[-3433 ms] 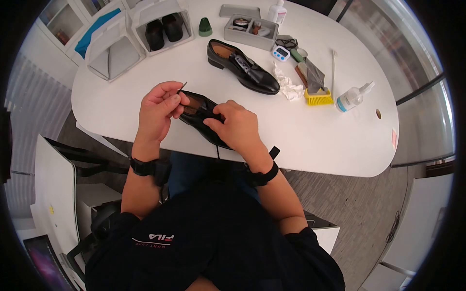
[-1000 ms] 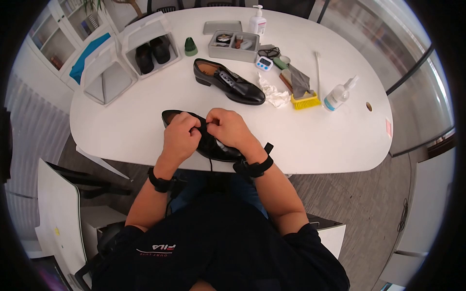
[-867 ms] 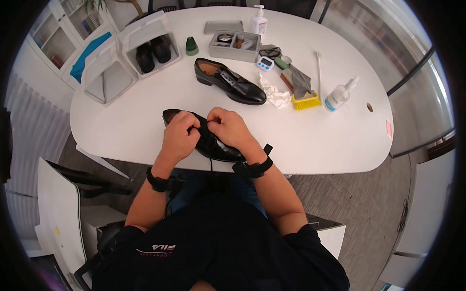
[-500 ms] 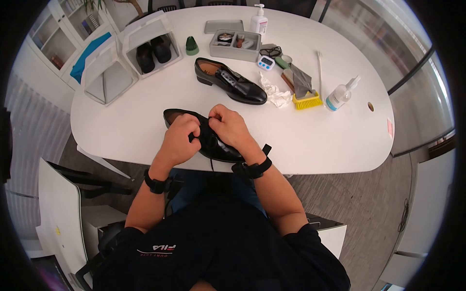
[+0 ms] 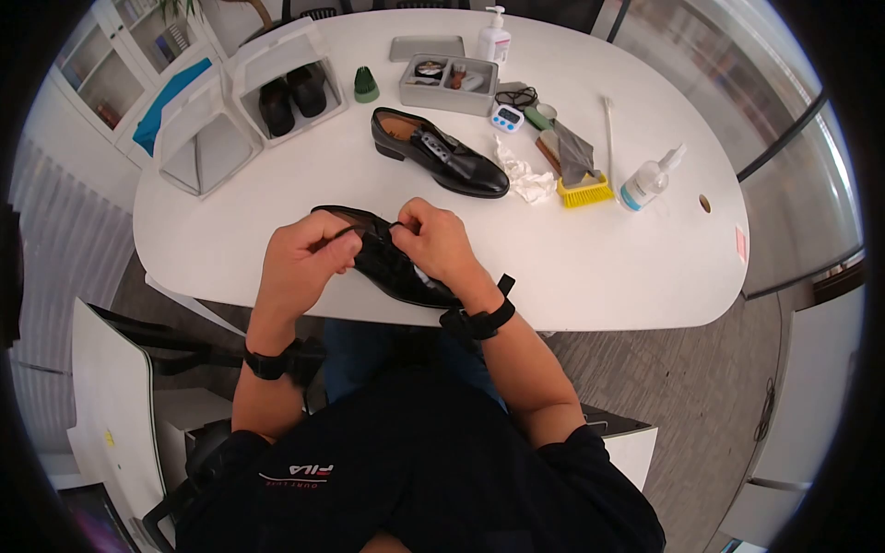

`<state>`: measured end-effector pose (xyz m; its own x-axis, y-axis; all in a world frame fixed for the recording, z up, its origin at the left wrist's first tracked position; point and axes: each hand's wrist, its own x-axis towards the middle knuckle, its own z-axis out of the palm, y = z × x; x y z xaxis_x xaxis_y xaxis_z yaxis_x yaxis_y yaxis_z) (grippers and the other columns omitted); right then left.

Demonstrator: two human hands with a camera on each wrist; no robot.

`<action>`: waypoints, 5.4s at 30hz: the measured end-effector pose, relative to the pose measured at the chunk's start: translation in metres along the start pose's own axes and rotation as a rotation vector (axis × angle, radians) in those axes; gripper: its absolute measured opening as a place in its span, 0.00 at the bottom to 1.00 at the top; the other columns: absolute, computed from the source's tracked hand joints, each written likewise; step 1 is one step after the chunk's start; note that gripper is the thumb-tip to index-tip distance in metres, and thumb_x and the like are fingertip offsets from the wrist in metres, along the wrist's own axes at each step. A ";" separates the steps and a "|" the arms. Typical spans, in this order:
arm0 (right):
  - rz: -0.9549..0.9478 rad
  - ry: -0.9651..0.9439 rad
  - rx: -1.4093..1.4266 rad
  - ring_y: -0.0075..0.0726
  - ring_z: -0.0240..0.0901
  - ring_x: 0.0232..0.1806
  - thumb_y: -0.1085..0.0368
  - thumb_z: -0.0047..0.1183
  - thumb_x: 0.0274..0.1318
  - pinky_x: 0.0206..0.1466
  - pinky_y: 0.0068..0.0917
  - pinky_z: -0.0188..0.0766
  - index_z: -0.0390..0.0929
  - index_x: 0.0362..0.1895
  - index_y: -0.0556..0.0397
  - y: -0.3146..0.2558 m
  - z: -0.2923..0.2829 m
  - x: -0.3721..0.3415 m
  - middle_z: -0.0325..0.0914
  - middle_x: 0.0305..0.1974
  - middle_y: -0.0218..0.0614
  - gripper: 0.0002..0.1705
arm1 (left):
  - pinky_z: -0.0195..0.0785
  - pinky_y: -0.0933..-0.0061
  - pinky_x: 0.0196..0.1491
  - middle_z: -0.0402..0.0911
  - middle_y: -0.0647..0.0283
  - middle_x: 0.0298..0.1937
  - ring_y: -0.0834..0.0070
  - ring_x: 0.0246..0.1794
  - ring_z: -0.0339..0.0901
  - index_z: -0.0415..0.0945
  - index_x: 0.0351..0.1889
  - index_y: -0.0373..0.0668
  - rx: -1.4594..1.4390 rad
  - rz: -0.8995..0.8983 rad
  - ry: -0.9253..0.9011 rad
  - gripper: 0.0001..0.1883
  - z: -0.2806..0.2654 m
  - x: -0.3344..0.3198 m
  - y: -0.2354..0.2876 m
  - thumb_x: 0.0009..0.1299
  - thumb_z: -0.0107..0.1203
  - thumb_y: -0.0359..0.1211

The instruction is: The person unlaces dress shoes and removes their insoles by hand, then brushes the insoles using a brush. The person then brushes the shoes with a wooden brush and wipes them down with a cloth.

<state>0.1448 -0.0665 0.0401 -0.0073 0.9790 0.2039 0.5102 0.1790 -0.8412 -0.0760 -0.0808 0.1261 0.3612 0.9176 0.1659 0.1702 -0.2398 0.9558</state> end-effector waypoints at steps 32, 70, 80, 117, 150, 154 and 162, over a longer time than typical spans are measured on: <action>-0.151 0.141 -0.111 0.46 0.82 0.30 0.63 0.69 0.56 0.36 0.34 0.78 0.89 0.37 0.51 -0.027 -0.019 -0.049 0.84 0.33 0.37 0.07 | 0.77 0.67 0.49 0.88 0.53 0.43 0.59 0.42 0.86 0.85 0.48 0.35 0.542 0.156 -0.014 0.10 -0.002 0.019 -0.069 0.71 0.60 0.28; 0.268 0.100 0.155 0.25 0.76 0.29 0.63 0.64 0.62 0.37 0.26 0.73 0.88 0.42 0.60 0.004 -0.003 -0.010 0.84 0.27 0.35 0.12 | 0.66 0.72 0.33 0.76 0.64 0.32 0.74 0.29 0.71 0.65 0.80 0.45 0.177 -0.201 -0.344 0.44 -0.002 0.072 -0.076 0.60 0.58 0.22; 0.219 -0.014 0.119 0.26 0.78 0.29 0.63 0.64 0.62 0.36 0.25 0.72 0.88 0.43 0.61 0.014 -0.003 0.006 0.87 0.30 0.35 0.13 | 0.72 0.73 0.49 0.82 0.60 0.49 0.74 0.43 0.79 0.68 0.77 0.37 -0.581 -0.565 -0.286 0.35 -0.002 0.079 -0.090 0.68 0.51 0.19; 0.328 0.052 0.759 0.15 0.73 0.26 0.70 0.63 0.63 0.25 0.14 0.63 0.82 0.41 0.56 0.008 -0.001 -0.001 0.85 0.33 0.30 0.04 | 0.73 0.77 0.41 0.84 0.64 0.47 0.78 0.41 0.81 0.76 0.68 0.38 -0.422 -0.581 -0.138 0.24 0.013 0.082 -0.100 0.72 0.53 0.24; -0.021 0.153 0.664 0.15 0.70 0.27 0.79 0.53 0.61 0.29 0.15 0.67 0.80 0.38 0.58 0.003 0.022 -0.003 0.87 0.40 0.40 0.05 | 0.66 0.77 0.30 0.82 0.66 0.43 0.78 0.32 0.76 0.82 0.61 0.39 -0.423 -0.510 0.010 0.19 0.021 0.083 -0.114 0.72 0.54 0.24; 0.163 -0.220 1.055 0.18 0.70 0.24 0.77 0.55 0.62 0.28 0.15 0.65 0.81 0.39 0.57 -0.003 0.000 -0.001 0.86 0.33 0.37 0.04 | 0.70 0.74 0.35 0.82 0.62 0.47 0.76 0.38 0.79 0.81 0.60 0.38 -0.394 -0.459 0.080 0.19 0.025 0.089 -0.123 0.72 0.53 0.24; -0.085 0.128 -0.336 0.34 0.83 0.31 0.66 0.68 0.56 0.37 0.29 0.76 0.86 0.40 0.57 -0.022 0.020 0.000 0.84 0.31 0.36 0.09 | 0.77 0.71 0.43 0.83 0.60 0.48 0.73 0.43 0.81 0.80 0.60 0.37 -0.475 -0.500 0.080 0.19 0.024 0.090 -0.125 0.71 0.52 0.22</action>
<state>0.1162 -0.0683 0.0489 0.0346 0.9379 0.3451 0.7666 0.1966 -0.6112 -0.0428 0.0242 0.0160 0.2718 0.9067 -0.3224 -0.1282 0.3661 0.9217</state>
